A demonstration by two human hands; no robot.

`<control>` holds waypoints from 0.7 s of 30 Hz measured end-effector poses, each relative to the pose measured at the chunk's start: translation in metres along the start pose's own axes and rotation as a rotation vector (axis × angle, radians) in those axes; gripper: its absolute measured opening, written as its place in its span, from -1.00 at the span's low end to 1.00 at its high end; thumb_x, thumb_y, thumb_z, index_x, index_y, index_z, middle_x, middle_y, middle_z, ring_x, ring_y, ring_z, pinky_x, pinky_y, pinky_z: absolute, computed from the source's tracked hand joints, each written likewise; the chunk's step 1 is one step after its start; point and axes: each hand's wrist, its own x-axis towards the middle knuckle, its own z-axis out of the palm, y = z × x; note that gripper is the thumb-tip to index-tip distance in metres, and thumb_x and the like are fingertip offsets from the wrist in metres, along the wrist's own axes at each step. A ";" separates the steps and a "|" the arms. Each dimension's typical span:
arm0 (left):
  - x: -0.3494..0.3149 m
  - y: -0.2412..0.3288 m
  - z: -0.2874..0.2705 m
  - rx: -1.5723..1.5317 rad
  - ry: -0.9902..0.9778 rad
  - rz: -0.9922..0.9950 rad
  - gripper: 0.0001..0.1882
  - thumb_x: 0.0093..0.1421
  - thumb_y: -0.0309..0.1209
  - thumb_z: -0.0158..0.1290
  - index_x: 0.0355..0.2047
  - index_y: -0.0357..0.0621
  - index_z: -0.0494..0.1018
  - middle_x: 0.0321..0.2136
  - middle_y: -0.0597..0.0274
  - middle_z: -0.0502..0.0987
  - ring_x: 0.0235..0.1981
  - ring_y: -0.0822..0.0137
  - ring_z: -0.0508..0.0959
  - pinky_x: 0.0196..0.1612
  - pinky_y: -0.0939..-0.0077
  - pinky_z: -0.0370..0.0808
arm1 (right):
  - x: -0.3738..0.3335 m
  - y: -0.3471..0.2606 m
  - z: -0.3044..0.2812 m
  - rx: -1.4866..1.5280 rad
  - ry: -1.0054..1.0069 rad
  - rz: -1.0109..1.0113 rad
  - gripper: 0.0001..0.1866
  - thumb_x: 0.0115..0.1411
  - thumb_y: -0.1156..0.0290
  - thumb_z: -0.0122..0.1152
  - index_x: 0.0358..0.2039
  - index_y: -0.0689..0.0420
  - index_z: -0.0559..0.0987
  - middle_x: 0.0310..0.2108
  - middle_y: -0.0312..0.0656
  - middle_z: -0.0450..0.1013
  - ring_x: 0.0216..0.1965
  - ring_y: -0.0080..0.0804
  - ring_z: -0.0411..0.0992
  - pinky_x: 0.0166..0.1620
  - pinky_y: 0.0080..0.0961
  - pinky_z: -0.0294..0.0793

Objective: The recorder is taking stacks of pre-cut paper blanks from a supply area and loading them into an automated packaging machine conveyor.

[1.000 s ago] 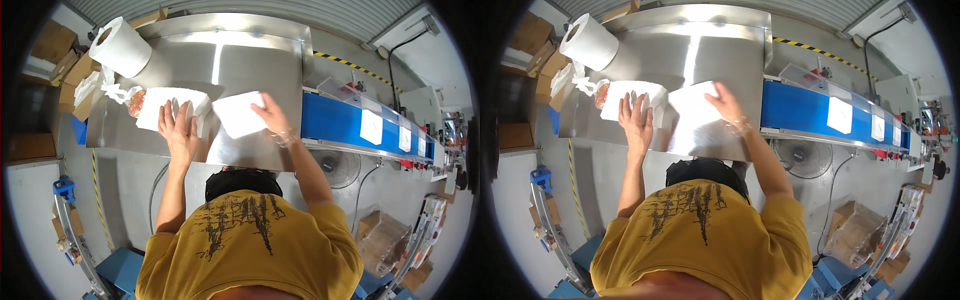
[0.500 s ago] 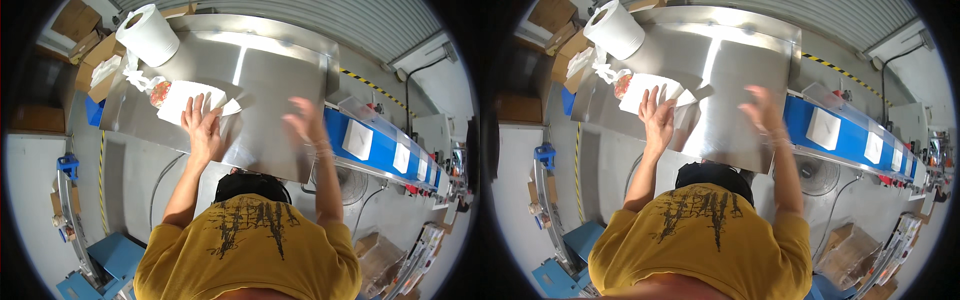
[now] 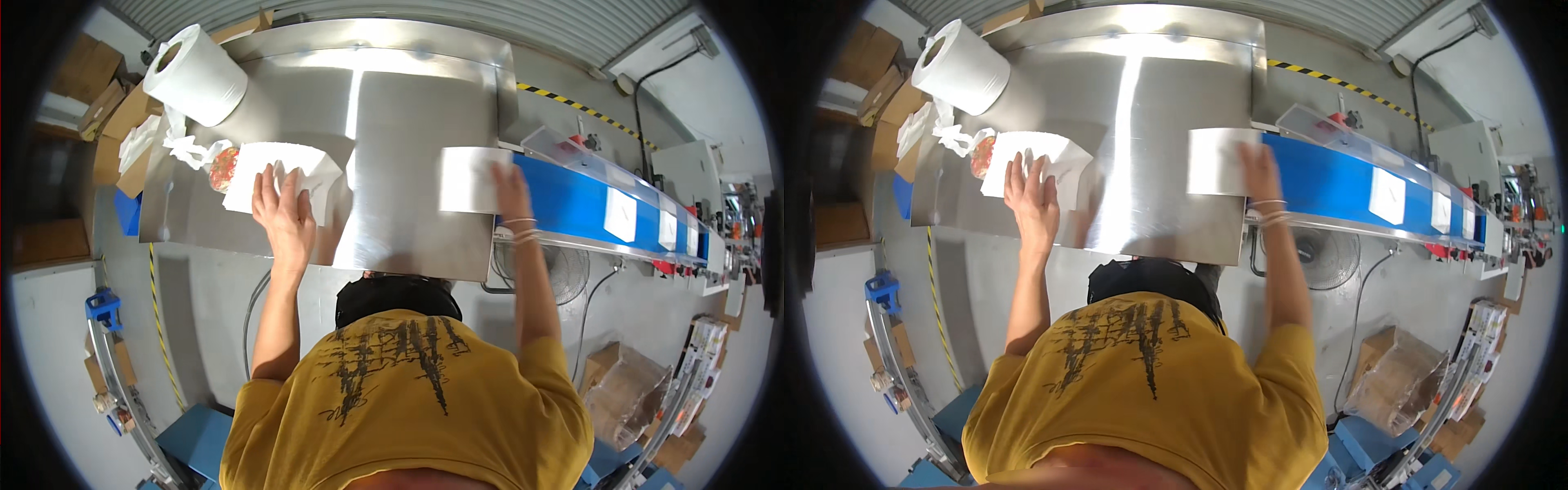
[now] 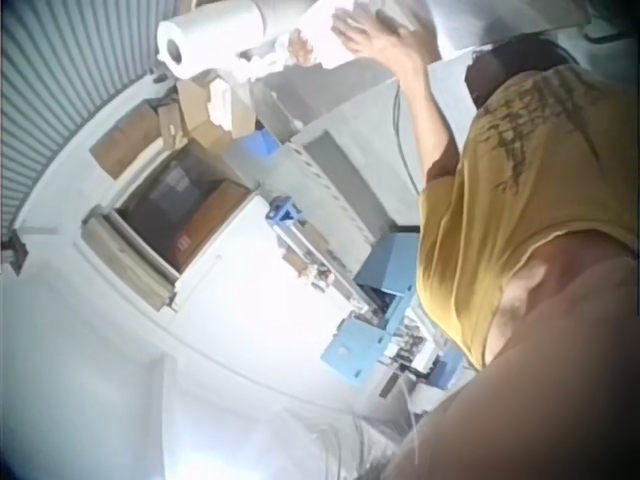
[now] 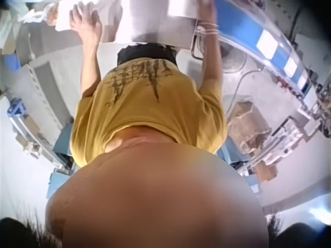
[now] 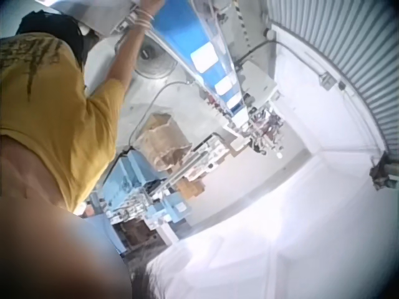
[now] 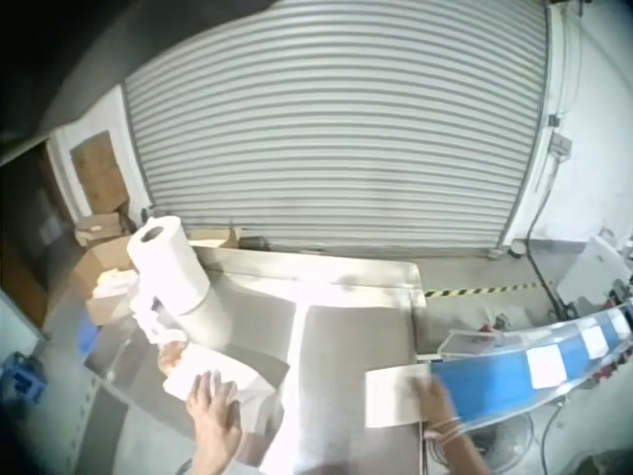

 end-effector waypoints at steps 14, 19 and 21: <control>-0.002 0.010 -0.002 -0.090 -0.025 -0.020 -0.72 0.01 -0.58 0.11 -0.25 0.00 0.57 0.24 0.05 0.16 0.31 -0.10 0.00 0.27 -0.11 -0.16 | 0.167 -0.033 -0.192 1.955 -0.356 0.068 -0.42 0.03 0.30 0.34 0.09 -0.02 0.39 0.14 -0.17 0.25 0.17 -0.20 0.22 0.11 -0.29 0.30; 0.008 0.001 -0.006 -0.099 -0.023 -0.031 -0.74 -0.01 -0.34 0.25 -0.27 -0.03 0.55 0.25 -0.13 0.09 0.33 -0.12 -0.07 0.27 -0.12 -0.16 | 0.187 -0.069 -0.168 1.659 0.128 -0.149 -0.49 0.13 0.24 0.23 0.04 0.20 0.36 0.07 -0.06 0.29 0.18 -0.21 0.20 0.12 -0.32 0.27; 0.008 -0.011 -0.006 -0.050 0.022 -0.015 -0.74 0.04 -0.39 0.19 -0.21 -0.08 0.52 0.25 -0.14 0.09 0.30 -0.15 -0.02 0.24 -0.10 -0.04 | 0.157 -0.065 -0.158 2.064 -0.064 0.131 -0.57 0.17 0.19 0.19 -0.07 0.22 0.40 -0.03 -0.09 0.34 0.07 -0.25 0.29 0.00 -0.41 0.34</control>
